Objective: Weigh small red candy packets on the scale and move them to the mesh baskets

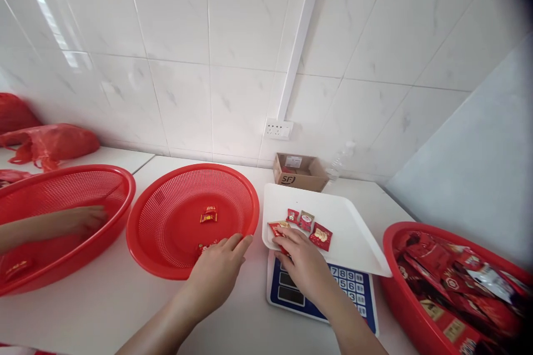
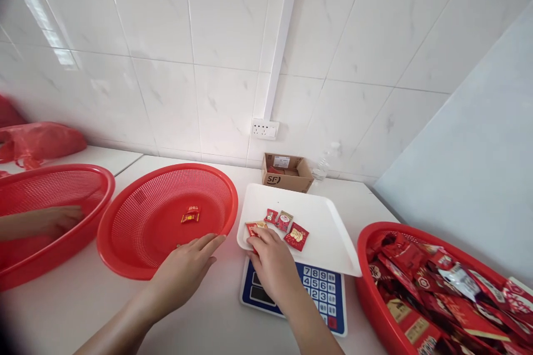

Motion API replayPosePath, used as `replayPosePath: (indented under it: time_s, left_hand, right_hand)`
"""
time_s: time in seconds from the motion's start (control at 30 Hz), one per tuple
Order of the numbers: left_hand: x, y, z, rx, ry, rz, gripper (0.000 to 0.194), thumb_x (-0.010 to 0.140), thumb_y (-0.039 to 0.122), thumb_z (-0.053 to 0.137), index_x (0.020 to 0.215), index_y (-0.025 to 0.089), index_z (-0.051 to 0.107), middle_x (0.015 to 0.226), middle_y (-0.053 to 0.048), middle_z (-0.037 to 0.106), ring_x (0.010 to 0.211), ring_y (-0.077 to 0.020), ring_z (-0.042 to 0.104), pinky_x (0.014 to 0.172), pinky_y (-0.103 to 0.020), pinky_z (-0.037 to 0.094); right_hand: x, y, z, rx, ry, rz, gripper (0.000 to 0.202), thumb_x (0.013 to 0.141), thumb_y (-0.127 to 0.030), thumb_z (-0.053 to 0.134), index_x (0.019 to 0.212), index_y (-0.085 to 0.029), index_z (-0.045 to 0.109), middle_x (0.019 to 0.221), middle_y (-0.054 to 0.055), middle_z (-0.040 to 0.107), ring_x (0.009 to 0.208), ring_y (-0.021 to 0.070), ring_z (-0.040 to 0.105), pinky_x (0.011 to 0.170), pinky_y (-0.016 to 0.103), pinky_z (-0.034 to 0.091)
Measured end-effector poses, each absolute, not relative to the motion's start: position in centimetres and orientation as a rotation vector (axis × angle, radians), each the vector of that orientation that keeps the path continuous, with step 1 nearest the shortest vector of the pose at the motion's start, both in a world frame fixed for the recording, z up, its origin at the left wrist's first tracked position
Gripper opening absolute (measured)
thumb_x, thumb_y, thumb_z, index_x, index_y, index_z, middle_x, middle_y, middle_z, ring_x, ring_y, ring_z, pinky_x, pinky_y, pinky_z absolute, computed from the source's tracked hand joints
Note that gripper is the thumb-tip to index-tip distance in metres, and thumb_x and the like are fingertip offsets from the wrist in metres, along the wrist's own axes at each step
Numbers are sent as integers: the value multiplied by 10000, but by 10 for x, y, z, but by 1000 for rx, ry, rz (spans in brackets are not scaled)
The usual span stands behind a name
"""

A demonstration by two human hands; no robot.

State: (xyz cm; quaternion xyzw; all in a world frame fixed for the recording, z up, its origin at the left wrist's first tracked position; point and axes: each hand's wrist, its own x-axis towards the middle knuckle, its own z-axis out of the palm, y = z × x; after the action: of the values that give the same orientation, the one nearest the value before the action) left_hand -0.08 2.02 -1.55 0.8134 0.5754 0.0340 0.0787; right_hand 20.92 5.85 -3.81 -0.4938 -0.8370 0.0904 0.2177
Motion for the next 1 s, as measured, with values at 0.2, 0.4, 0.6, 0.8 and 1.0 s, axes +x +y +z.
replayPosePath:
  time_s: [0.2, 0.4, 0.6, 0.8, 1.0]
  left_hand:
    - [-2, 19, -17, 2394, 1708, 164, 431, 924, 155, 373, 1336, 267, 436, 1258, -101, 584, 1063, -258, 609, 773, -368, 510]
    - [-3, 18, -17, 2421, 1687, 177, 461, 915, 145, 365, 1357, 266, 413, 1326, -94, 547, 1082, -261, 601, 791, -392, 514]
    - [-3, 16, -16, 2407, 1693, 126, 442, 929, 164, 357, 1357, 251, 423, 1340, -110, 539, 1106, -283, 594, 787, -417, 520]
    - [-1, 17, -14, 2387, 1694, 134, 419, 938, 221, 379, 1353, 252, 430, 1351, -116, 529, 1137, -291, 574, 811, -431, 515]
    - [0, 15, -12, 2372, 1677, 163, 426, 930, 271, 422, 1356, 262, 426, 1351, -106, 532, 1162, -309, 558, 829, -456, 513]
  right_hand:
    - [182, 59, -8, -1126, -2049, 544, 385, 948, -354, 384, 1283, -261, 546, 1318, 79, 567, 1238, 218, 501, 1016, 421, 434]
    - [193, 85, -14, -1452, -2262, 287, 537, 894, -455, 470, 1402, -291, 412, 1530, 102, 284, 1414, 322, 177, 1075, 611, 242]
    - [256, 120, -47, -1921, -2351, 166, 583, 899, -548, 376, 1422, -293, 380, 1535, 131, 259, 1398, 385, 190, 999, 701, 242]
    - [265, 123, -43, -1505, -2545, 78, 503, 927, -540, 317, 1315, -293, 522, 1367, 94, 513, 1255, 284, 437, 994, 504, 365]
    - [258, 126, -40, -1311, -2534, 34, 398, 947, -452, 345, 1127, -257, 641, 1077, 69, 631, 962, 215, 550, 858, 377, 457]
